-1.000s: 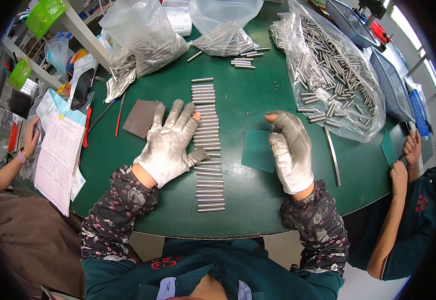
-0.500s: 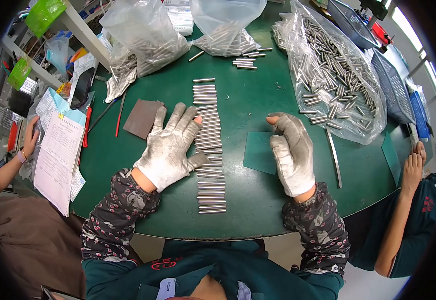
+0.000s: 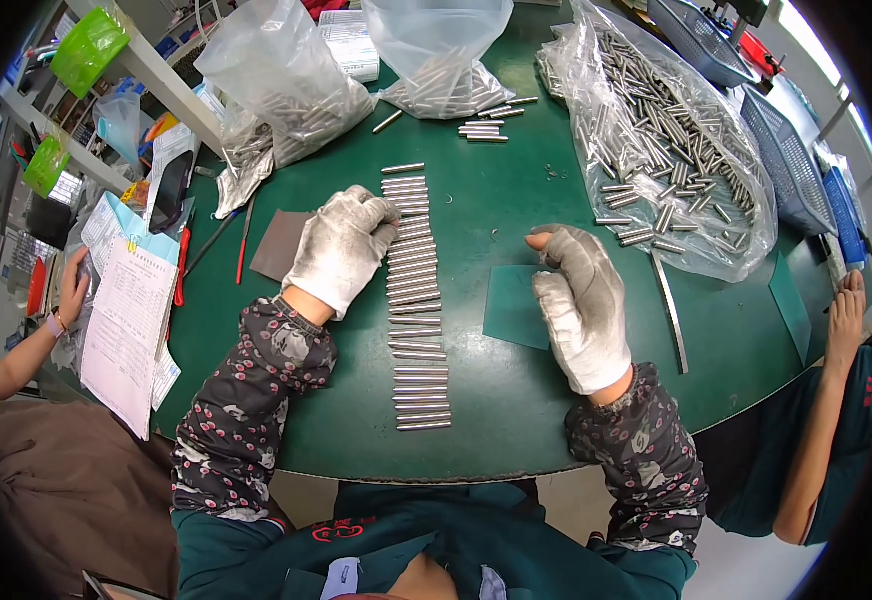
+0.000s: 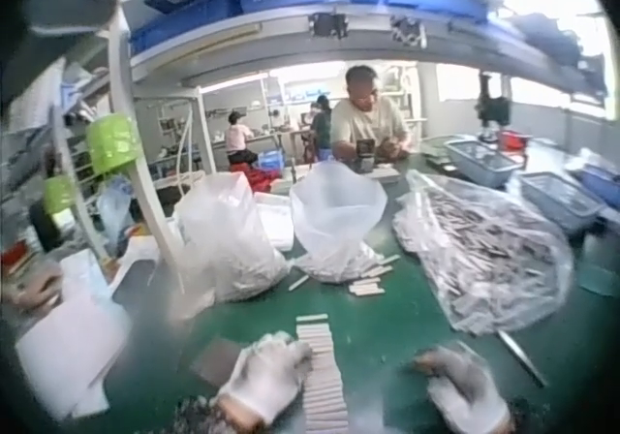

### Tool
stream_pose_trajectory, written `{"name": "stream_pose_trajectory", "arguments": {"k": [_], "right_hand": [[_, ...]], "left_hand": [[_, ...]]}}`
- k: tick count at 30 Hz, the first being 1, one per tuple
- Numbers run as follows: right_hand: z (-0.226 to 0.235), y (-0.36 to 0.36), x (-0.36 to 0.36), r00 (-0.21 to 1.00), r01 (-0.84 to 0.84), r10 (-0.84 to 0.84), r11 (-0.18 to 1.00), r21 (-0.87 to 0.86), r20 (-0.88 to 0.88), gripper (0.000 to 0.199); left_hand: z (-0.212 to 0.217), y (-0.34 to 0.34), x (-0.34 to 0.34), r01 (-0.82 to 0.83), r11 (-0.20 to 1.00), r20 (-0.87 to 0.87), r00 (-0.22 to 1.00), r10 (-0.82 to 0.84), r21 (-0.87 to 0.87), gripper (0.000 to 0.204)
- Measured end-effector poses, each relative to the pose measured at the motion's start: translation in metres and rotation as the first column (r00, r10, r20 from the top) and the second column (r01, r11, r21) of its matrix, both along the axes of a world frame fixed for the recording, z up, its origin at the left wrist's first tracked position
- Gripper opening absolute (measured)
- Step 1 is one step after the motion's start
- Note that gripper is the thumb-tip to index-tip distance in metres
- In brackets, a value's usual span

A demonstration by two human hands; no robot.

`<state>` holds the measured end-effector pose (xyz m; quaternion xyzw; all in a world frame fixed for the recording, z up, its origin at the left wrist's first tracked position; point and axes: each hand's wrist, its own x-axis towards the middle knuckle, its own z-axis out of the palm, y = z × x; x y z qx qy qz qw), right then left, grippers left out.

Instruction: Sorting small metal cylindrical pins and using a handheld tool to polish the ends.

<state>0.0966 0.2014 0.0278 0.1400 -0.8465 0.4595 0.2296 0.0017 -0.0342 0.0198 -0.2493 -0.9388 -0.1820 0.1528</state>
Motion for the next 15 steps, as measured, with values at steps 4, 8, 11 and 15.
{"name": "stream_pose_trajectory", "arguments": {"k": [4,8,11,15], "right_hand": [[0.0047,-0.0011,0.0019,1.0,-0.007,0.007,1.0,0.003,-0.005,0.033],[0.0058,-0.0001,0.002,1.0,-0.003,0.003,1.0,0.019,-0.001,0.033],[0.0054,-0.0002,0.0017,1.0,-0.008,0.009,0.999,0.032,-0.028,0.033],[0.0057,-0.0009,0.0024,1.0,-0.006,0.006,1.0,0.022,-0.007,0.032]], "left_hand": [[0.002,0.0055,-0.0019,-0.069,0.998,0.083,0.994,0.068,0.008,0.01],[0.0022,0.0069,-0.0063,-0.087,0.996,0.12,0.989,0.09,-0.032,0.011],[0.0009,0.0061,-0.0081,-0.036,0.997,0.045,0.998,0.04,-0.072,0.011],[0.002,0.0056,-0.0063,-0.039,0.99,-0.084,0.996,0.027,-0.137,0.01]]}}
